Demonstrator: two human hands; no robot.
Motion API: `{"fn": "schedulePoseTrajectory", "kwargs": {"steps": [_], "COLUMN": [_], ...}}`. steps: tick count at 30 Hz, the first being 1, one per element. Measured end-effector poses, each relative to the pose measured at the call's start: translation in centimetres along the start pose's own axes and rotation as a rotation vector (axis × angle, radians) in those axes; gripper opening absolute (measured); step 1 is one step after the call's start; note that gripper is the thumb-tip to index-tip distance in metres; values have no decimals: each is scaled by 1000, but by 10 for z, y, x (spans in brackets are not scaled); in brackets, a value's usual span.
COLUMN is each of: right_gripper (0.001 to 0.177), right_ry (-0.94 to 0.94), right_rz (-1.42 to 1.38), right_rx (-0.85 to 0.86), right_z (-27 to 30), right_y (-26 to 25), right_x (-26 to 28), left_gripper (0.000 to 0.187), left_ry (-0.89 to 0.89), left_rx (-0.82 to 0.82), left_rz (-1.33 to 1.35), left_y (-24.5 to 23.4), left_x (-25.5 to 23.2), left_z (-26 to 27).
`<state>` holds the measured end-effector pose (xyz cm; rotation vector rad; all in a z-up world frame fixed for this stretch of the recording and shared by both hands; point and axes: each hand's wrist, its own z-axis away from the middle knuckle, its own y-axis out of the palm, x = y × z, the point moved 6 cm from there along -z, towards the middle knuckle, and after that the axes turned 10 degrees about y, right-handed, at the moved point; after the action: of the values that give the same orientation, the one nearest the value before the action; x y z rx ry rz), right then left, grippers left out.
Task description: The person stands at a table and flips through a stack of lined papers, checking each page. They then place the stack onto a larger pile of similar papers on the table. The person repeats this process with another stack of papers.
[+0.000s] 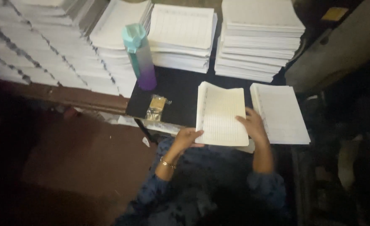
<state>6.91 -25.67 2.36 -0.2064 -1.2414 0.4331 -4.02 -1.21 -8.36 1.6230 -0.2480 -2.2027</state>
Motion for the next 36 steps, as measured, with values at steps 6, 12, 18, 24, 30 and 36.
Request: {"fn": "schedulePoseTrajectory", "kwargs": {"steps": [6, 12, 18, 24, 30, 36], "right_gripper": [33, 32, 24, 22, 22, 19], "right_ry": [-354, -201, -258, -351, -427, -451], "right_rz": [-152, -395, -189, -237, -169, -164], "right_rx": [-38, 478, 393, 363, 285, 228], "right_z": [57, 4, -23, -53, -96, -114], "right_y": [49, 144, 152, 152, 161, 164], "right_x": [69, 43, 48, 68, 80, 89], "left_gripper": [47, 47, 39, 47, 44, 47], "left_ry": [78, 97, 227, 118, 133, 118], "left_rx": [-59, -38, -112, -79, -92, -44], "left_rz": [-20, -13, -355, -24, -39, -39], "left_y": [5, 0, 21, 16, 16, 19], "left_x": [9, 36, -4, -2, 7, -6], "left_z": [-9, -24, 7, 8, 4, 14]}}
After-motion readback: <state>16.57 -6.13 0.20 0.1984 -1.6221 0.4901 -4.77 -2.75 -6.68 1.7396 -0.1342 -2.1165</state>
